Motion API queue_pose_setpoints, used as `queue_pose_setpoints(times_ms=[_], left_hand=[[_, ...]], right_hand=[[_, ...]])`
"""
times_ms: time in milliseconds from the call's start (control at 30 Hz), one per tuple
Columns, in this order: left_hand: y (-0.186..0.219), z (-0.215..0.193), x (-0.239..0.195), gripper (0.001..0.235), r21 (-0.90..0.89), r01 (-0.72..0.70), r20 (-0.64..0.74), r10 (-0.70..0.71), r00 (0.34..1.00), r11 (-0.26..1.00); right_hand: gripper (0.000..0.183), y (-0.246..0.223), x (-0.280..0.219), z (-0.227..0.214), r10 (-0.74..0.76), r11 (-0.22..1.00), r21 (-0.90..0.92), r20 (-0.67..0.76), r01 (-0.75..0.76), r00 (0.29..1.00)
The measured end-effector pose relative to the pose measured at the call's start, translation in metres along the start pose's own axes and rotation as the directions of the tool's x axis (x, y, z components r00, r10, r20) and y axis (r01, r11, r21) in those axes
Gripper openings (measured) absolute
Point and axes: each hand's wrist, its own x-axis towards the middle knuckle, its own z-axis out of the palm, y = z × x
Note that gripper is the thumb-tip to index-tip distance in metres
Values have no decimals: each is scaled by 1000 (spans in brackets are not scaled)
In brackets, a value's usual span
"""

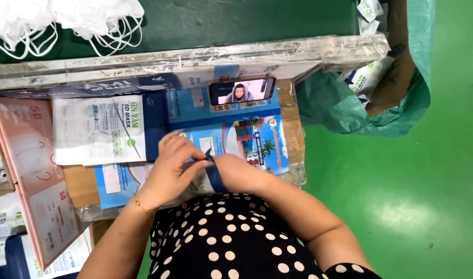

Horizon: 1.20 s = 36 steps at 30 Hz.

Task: The recorder is picking up white face masks from a conveyor belt and putting them into individual blue pouches.

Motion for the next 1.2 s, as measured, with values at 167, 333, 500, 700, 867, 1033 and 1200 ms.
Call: queue_pose_setpoints(times_ms=[167, 333, 500, 700, 867, 1033, 1200], left_hand=[[14, -24, 8, 37, 131, 0, 94, -13, 995, 991], [10, -32, 0, 11, 230, 109, 103, -136, 985, 967], [21, -9, -1, 10, 321, -83, 95, 55, 994, 943], [26, -12, -1, 7, 370, -117, 85, 92, 992, 922], [26, -24, -5, 7, 363, -78, -28, 94, 995, 929], [22, -29, -2, 8, 214, -99, -78, 118, 990, 972], [12, -42, 14, 9, 219, -87, -68, 104, 992, 972]], right_hand=[[36, -39, 4, -34, 272, 906, -334, -17, -261, 962], [58, -75, -5, -50, -31, 789, 598, -195, 144, 980], [25, -62, -1, -33, -137, 982, 72, -359, 174, 923], [11, -59, 0, -33, -106, 990, 47, -352, 130, 930], [16, -49, 2, -40, -195, 963, -241, -320, 119, 927], [18, -62, -6, -61, -186, 962, -247, -295, 113, 937], [18, -55, -17, -67, -113, 967, -254, -296, 36, 949]])
